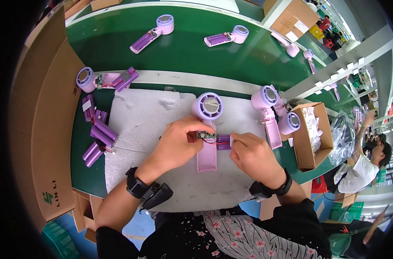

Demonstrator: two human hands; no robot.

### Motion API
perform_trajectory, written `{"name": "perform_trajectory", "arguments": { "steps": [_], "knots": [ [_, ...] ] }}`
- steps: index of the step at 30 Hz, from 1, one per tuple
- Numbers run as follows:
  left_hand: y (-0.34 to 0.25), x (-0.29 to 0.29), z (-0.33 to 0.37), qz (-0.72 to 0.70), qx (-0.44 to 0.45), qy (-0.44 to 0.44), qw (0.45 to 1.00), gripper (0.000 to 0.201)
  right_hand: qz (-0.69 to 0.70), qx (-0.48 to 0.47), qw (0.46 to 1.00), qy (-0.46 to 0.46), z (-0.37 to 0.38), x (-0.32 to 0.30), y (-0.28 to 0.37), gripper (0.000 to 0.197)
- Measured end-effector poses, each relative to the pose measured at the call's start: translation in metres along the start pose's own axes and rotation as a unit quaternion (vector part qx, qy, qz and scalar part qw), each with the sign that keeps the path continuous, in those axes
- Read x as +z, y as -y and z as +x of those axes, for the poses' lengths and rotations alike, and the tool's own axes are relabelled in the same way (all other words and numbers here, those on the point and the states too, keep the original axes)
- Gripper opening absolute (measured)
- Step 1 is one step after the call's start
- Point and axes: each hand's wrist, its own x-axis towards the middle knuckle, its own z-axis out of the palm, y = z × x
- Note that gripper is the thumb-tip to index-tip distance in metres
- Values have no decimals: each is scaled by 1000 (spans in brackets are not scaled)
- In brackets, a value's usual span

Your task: The person connects a battery pack to a circuit board inside a handheld fan, fits the battery into the handle, and tests the fan before repeating the process with a new battery.

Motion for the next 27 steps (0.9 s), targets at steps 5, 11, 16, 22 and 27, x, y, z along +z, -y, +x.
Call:
{"name": "perform_trajectory", "arguments": {
  "steps": [5,11,16,22,27],
  "knots": [
    [6,2,-2,-9,5,-15,1000,35,88,-6,996,-17,1,-5,-8,11],
    [3,0,0,2,14,-15,1000,35,101,3,994,-41,0,-2,-9,7],
    [6,-1,-1,6,30,-18,999,35,52,3,998,-39,-3,3,1,11],
    [9,-3,0,5,23,-14,1000,33,-50,21,998,30,3,3,5,19],
    [9,-4,0,24,18,-11,1000,33,131,70,989,-2,-5,-11,-20,25]
  ]
}}
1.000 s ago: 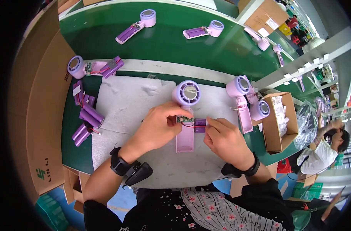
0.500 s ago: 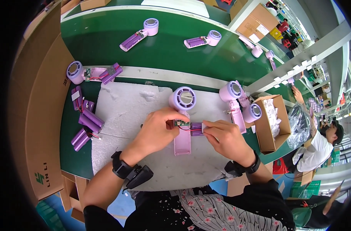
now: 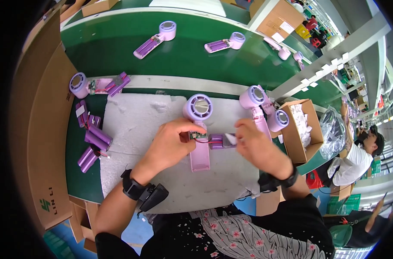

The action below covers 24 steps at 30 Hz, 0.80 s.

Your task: The person connects a battery pack to a circuit board inside a handheld fan, fits the battery into the handle, and tests the fan before repeating the process with a new battery.

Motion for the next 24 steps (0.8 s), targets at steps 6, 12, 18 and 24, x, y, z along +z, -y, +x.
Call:
{"name": "perform_trajectory", "arguments": {
  "steps": [6,12,18,24],
  "knots": [
    [-9,0,-1,-39,-20,-3,999,33,-277,304,906,-95,-72,-137,-83,16],
    [-11,6,3,-53,-34,-20,998,32,144,208,966,-63,-20,-76,-9,35],
    [-4,5,1,-59,-17,-31,998,33,91,-19,994,62,24,6,14,59],
    [-9,3,1,-46,26,-44,998,34,433,185,856,212,19,-6,6,79]
  ]
}}
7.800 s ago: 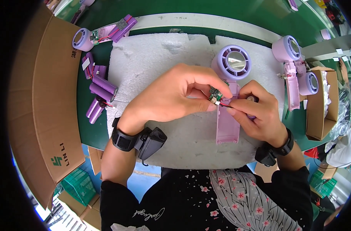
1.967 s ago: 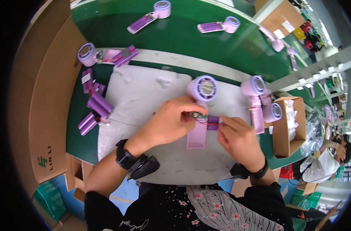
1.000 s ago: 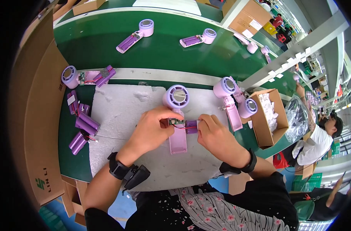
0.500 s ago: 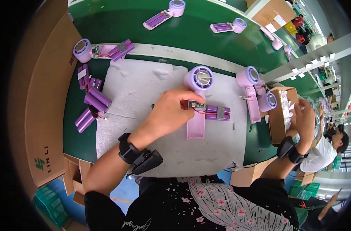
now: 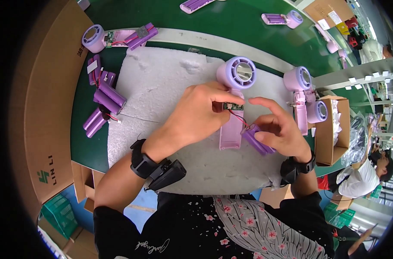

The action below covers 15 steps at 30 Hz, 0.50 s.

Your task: The person connects a battery pack to a circuit board inside a handheld fan, fits the battery into the handle, and tests the fan before repeating the process with a new battery.

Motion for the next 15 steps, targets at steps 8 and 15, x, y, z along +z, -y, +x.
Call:
{"name": "perform_trajectory", "arguments": {
  "steps": [8,15],
  "knots": [
    [-7,-6,2,12,-26,14,999,36,349,10,924,155,-2,10,-5,96],
    [-7,-7,3,56,18,18,998,34,311,5,936,164,-6,3,-5,91]
  ]
}}
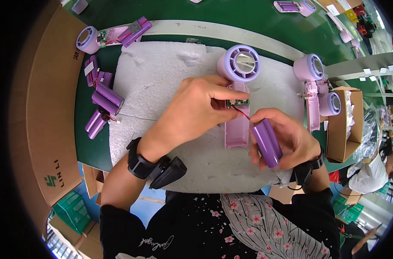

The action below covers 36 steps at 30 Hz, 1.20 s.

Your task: The person connects a battery pack to a circuit board inside a handheld fan, fits the battery into the handle, and tests the fan before repeating the process with a new battery.

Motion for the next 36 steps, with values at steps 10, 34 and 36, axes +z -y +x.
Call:
{"name": "perform_trajectory", "arguments": {
  "steps": [10,34,36],
  "knots": [
    [-7,3,-2,57,22,-17,998,28,-528,-221,817,-68,14,17,-8,72],
    [5,-4,1,70,122,26,990,31,-658,-254,691,-155,12,31,-20,72],
    [4,-6,2,87,130,34,987,30,-669,-261,678,-154,12,29,-16,70]
  ]
}}
